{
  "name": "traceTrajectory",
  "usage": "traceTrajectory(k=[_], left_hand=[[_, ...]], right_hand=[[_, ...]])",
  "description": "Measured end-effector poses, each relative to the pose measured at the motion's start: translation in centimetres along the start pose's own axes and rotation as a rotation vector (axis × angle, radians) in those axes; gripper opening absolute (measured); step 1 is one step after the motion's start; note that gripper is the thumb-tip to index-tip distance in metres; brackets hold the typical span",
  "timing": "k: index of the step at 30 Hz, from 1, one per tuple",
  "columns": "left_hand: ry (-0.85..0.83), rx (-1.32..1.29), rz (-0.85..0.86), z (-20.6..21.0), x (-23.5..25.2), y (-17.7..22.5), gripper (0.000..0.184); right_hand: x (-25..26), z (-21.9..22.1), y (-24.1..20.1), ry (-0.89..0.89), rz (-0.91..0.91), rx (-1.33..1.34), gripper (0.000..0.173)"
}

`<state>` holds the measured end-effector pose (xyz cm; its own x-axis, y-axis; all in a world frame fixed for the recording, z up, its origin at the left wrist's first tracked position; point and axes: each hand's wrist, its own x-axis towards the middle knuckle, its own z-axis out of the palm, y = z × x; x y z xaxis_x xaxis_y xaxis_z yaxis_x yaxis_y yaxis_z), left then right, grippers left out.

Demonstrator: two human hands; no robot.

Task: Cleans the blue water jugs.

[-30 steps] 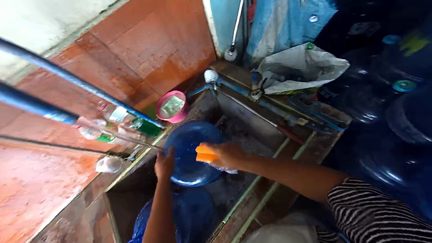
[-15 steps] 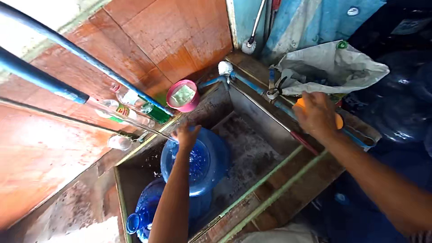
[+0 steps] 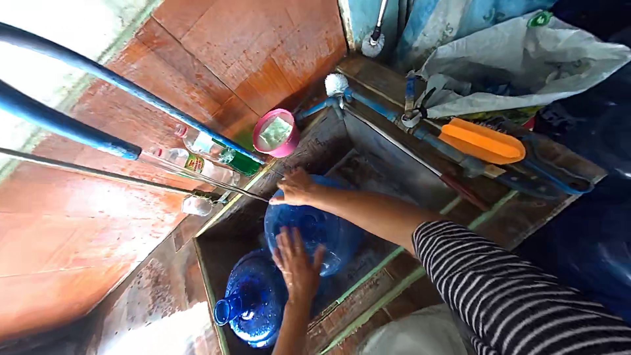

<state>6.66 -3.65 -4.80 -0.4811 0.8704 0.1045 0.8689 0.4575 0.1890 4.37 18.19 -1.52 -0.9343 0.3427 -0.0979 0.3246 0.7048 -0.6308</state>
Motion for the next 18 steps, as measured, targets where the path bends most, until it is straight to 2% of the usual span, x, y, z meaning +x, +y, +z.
traceTrajectory(k=[3, 5, 8, 9, 11, 12, 14, 15, 16, 18], left_hand=[[0.097, 0.049, -0.347, -0.9, 4.2, -1.7, 0.085], [0.067, 0.035, -0.470, -1.9, 8.7, -1.4, 0.082], [-0.099, -0.012, -0.493, -2.6, 15.7, 0.3, 0.068], [-0.106, -0.038, -0.462, -2.1, 17.4, 0.7, 0.063], [-0.003, -0.099, -0.344, -0.3, 19.3, 0.9, 0.053], [0.047, -0.097, -0.359, 0.3, 19.8, 0.4, 0.059], [0.046, -0.051, -0.605, 0.3, 20.9, -0.6, 0.082], [0.007, -0.044, -0.698, 0.1, 21.2, -0.4, 0.086], [-0.019, -0.053, -0.711, 0.0, 20.8, 0.4, 0.086], [-0.019, -0.043, -0.535, 0.3, 17.9, 2.8, 0.081]], right_hand=[[-5.4, -1.9, 2.0, -0.072, 0.236, 0.082, 0.074], [-10.1, -2.5, 4.3, -0.190, 0.286, 0.159, 0.072], [-17.4, -1.1, 9.3, -0.170, 0.391, 0.175, 0.052], [-19.7, -0.6, 10.9, -0.163, 0.447, 0.147, 0.048], [-23.9, 0.3, 13.6, -0.177, 0.512, 0.102, 0.048], [-25.7, 0.9, 14.5, -0.178, 0.504, 0.091, 0.049], [-28.1, 2.5, 15.4, -0.103, 0.436, 0.060, 0.051], [-28.7, 2.9, 15.4, -0.068, 0.415, 0.055, 0.051], [-28.8, 3.0, 15.4, -0.049, 0.412, 0.065, 0.050], [-28.4, 2.9, 15.2, -0.043, 0.421, 0.084, 0.049]])
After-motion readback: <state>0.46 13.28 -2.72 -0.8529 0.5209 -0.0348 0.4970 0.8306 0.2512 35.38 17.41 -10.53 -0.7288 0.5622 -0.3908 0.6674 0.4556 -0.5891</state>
